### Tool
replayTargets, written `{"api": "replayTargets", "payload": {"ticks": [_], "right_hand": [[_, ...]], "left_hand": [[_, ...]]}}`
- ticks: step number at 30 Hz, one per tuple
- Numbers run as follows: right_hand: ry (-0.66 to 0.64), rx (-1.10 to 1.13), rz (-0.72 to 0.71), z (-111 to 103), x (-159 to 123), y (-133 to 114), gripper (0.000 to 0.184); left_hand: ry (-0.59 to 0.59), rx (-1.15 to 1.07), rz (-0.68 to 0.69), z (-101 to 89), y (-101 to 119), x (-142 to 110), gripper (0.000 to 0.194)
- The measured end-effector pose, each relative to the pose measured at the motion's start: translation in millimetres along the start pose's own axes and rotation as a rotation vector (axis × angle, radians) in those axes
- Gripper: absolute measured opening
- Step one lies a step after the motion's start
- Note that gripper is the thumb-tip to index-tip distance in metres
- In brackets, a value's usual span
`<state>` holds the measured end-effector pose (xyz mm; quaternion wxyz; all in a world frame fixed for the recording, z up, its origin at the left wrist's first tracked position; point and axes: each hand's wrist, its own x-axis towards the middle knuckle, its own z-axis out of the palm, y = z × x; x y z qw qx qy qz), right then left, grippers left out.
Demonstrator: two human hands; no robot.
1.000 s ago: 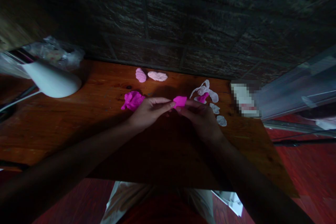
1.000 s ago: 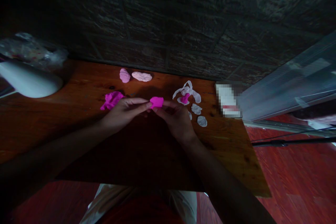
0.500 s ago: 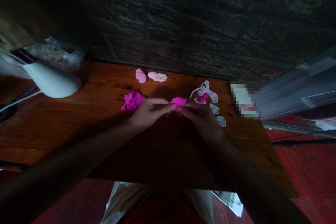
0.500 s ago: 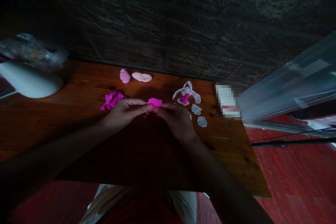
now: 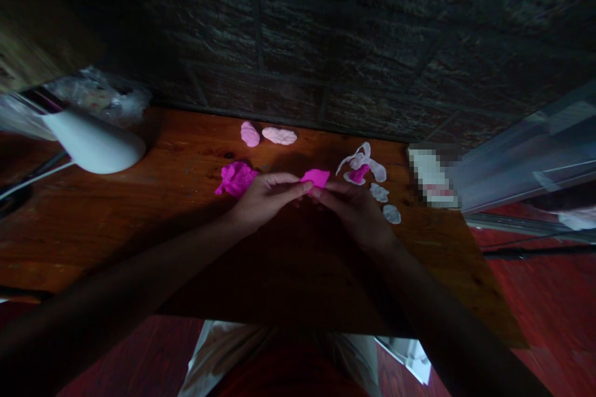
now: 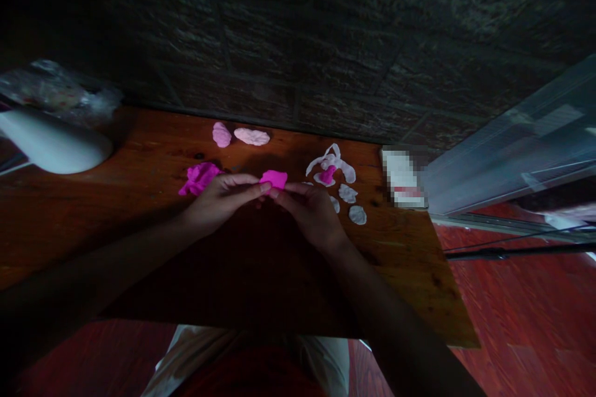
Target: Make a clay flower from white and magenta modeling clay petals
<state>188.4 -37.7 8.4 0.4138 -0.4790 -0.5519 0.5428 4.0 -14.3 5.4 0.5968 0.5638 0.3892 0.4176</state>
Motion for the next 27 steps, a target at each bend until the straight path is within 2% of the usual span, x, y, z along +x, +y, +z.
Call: {"api": "replayTargets", "payload": {"ticks": [9,16,23,27], "right_hand": [[-0.080,-0.258,-0.126,-7.3,1.8,-2.6,0.025],[-0.071,-0.187,-0.075,-9.8,0.3,-4.5,0.029],[-0.014,-0.301,-0.141,-8.8,0.2,-4.3,0.029],[-0.015,-0.244,-0.121,-6.7,0.4,-3.9,0.028]], "left_hand": [[-0.011,0.077,0.018,-1.0,-4.6,0.6,0.019],[-0.012,0.044,-0.003,-0.6,-3.3,2.3,0.021],[-0.058,0.057,-0.014,-0.6,-4.7,1.0,0.021],[-0.054,0.105,-0.004,-2.5,-3.3,0.8,0.022]]}}
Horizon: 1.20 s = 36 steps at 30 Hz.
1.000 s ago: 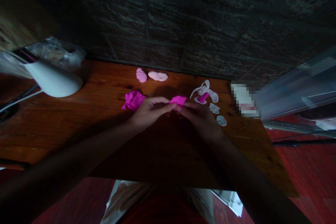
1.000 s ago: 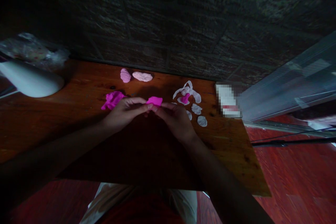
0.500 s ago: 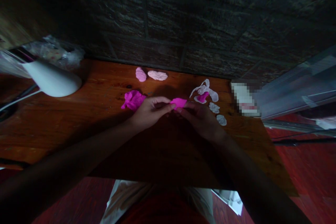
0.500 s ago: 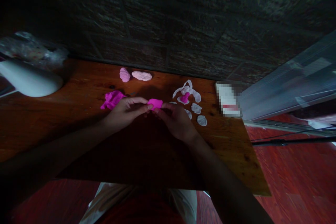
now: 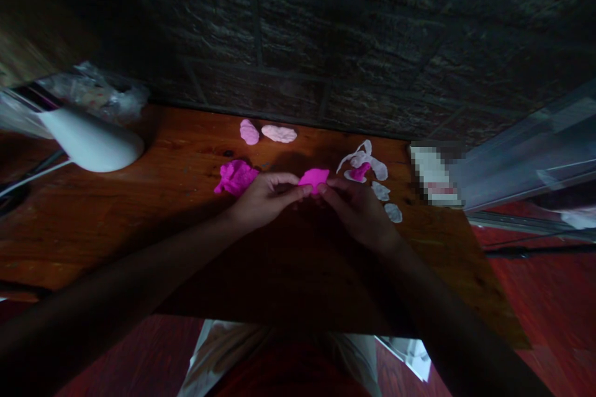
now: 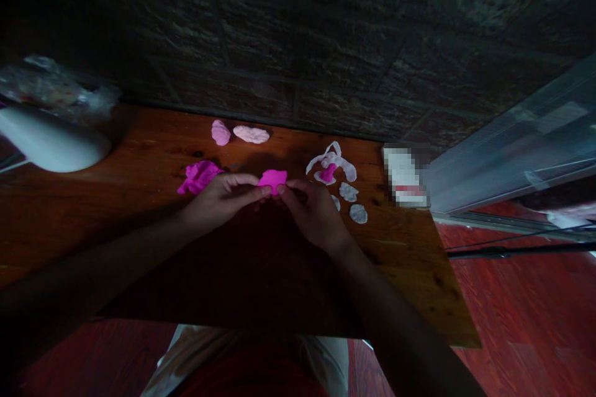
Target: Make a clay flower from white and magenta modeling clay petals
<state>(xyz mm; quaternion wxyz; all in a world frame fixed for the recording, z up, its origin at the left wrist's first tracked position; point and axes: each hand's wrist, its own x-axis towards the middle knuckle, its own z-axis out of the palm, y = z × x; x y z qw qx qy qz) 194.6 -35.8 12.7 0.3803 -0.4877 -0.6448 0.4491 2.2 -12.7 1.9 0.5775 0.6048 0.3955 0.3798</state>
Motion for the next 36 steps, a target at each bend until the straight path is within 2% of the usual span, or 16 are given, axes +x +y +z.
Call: {"api": "replayTargets", "payload": {"ticks": [3,13,20,28,36], "right_hand": [[-0.031,0.043,0.015,0.3,0.5,0.7,0.027],[-0.070,-0.090,-0.032,-1.4,0.9,5.3,0.021],[-0.049,0.085,0.026,-2.7,0.8,3.3,0.029],[0.002,-0.119,-0.053,-3.2,-0.8,2.3,0.023],[-0.075,0.009,-0.020,0.1,0.4,4.7,0.022]], "left_hand": [[0.010,0.025,0.007,-0.6,1.3,-0.3,0.023],[-0.005,-0.027,0.033,0.1,-2.6,2.0,0.020],[0.020,0.008,0.042,-0.9,-3.5,2.9,0.022],[0.023,0.022,0.064,-0.6,-3.8,1.7,0.018],[0.015,-0.004,0.054,0.6,-4.4,2.6,0.018]]}}
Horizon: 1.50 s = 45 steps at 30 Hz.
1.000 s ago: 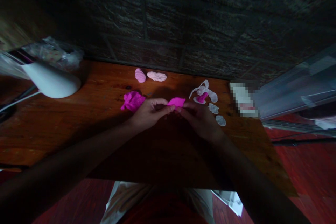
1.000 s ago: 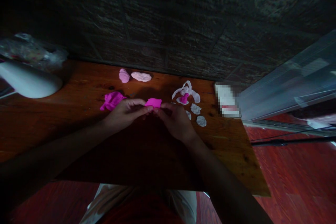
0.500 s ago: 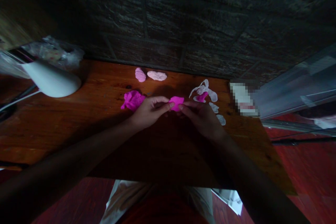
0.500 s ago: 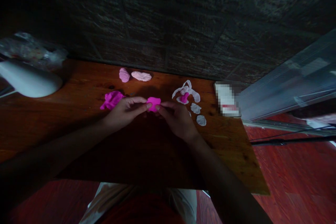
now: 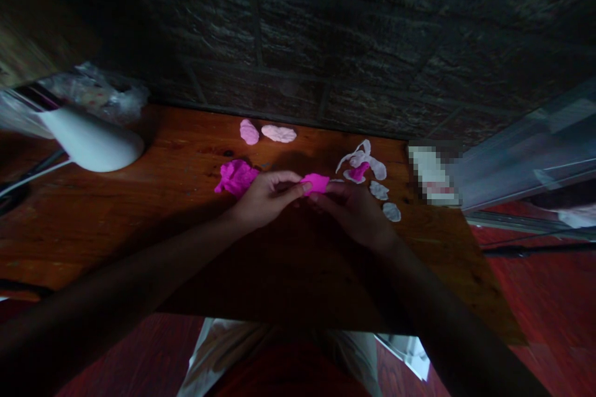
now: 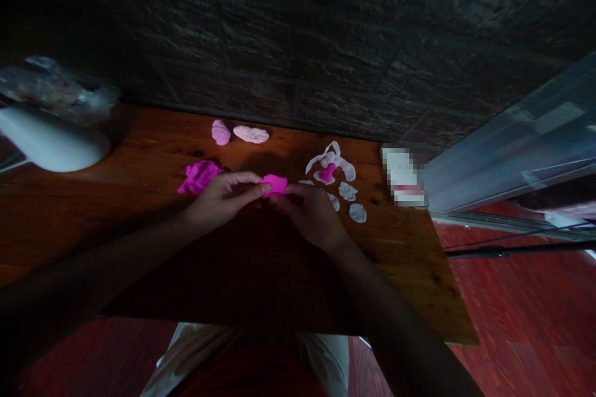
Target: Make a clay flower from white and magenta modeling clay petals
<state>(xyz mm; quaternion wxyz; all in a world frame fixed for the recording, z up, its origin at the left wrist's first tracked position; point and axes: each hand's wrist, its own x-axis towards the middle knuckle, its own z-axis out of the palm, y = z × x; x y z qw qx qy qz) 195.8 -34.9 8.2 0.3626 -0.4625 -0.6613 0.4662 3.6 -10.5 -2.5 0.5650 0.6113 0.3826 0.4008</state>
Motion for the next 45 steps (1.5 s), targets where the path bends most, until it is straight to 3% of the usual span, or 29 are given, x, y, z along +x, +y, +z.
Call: {"api": "replayTargets", "payload": {"ticks": [10,17,24,32,40,45], "right_hand": [[-0.067,0.020,0.034,-3,-1,2,0.027],[0.061,0.092,0.047,-1,1,0,0.035],[0.151,0.186,0.050,4,1,1,0.025],[0.167,0.280,0.077,9,2,-2,0.030],[0.171,0.138,0.046,6,2,0,0.037],[0.162,0.221,0.051,6,2,-3,0.033]], "left_hand": [[-0.015,-0.012,-0.015,-1.2,0,0,0.017],[-0.029,-0.021,-0.020,-1.2,0,-1,0.018],[-0.046,-0.014,-0.048,-1.6,3,-2,0.020],[-0.051,-0.007,-0.006,-0.6,-2,0,0.016],[-0.066,0.001,0.020,0.0,-4,-1,0.014],[-0.051,-0.007,0.036,1.2,-2,-1,0.015]]}}
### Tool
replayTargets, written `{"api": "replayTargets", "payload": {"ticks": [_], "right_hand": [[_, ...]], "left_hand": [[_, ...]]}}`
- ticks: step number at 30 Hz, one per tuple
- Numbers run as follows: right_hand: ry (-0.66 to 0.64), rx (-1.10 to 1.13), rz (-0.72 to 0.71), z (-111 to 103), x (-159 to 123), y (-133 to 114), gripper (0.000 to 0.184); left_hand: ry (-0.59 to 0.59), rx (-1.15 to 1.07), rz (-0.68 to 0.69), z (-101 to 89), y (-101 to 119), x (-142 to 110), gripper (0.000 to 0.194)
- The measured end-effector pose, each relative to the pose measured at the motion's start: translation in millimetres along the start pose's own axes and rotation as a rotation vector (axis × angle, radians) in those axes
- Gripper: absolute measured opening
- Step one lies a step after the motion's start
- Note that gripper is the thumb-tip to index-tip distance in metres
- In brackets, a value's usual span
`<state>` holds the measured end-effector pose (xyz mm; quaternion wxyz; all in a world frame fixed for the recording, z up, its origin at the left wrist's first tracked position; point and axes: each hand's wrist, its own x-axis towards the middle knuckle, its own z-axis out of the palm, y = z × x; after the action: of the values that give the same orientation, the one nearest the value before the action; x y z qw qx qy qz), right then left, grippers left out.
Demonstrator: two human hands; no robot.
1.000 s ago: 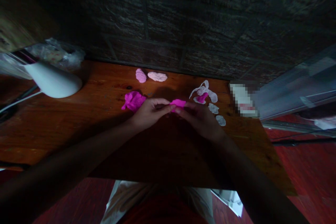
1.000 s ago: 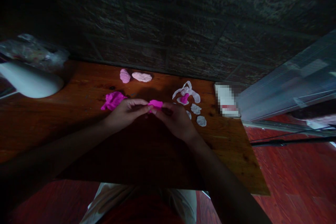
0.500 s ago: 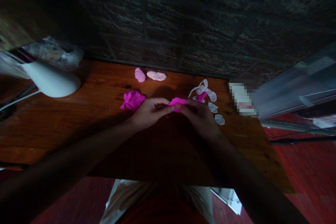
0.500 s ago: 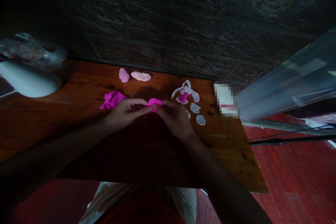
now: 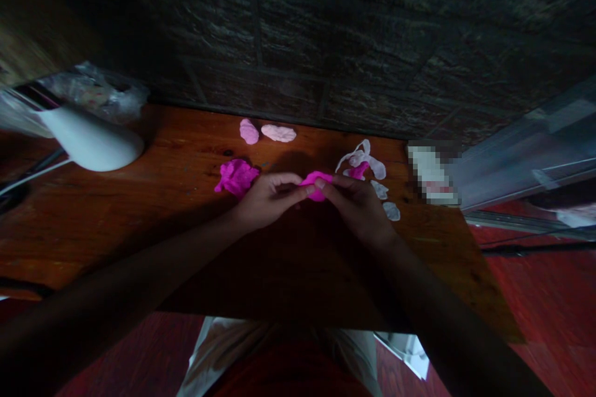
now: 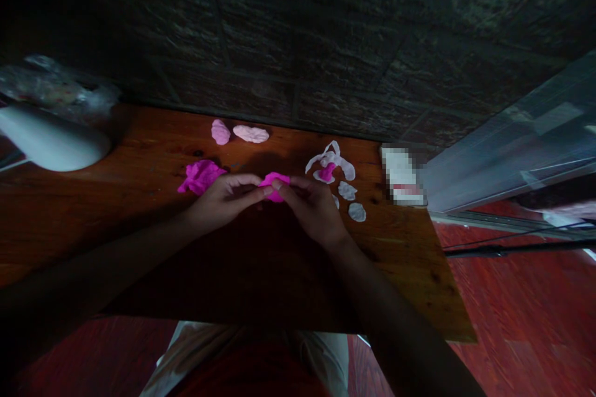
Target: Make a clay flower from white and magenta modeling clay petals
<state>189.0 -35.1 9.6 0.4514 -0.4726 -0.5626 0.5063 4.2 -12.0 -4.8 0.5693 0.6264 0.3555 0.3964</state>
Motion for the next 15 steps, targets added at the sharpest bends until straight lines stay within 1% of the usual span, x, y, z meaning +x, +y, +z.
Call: {"api": "replayTargets", "payload": {"ticks": [4,10,13,15], "right_hand": [[0.025,0.006,-0.004,-0.9,-0.2,-1.7,0.028],[0.031,-0.003,-0.041,1.4,-0.6,-1.4,0.031],[0.071,0.036,-0.031,2.1,-0.6,-2.2,0.030],[0.103,0.047,-0.023,1.5,-0.6,-2.4,0.028]], "left_hand": [[0.016,-0.010,0.005,0.6,-1.3,0.2,0.017],[0.064,-0.060,0.020,2.8,1.6,0.9,0.021],[0.096,-0.078,0.011,3.8,3.6,0.1,0.023],[0.096,-0.069,-0.002,4.4,3.9,-0.5,0.023]]}}
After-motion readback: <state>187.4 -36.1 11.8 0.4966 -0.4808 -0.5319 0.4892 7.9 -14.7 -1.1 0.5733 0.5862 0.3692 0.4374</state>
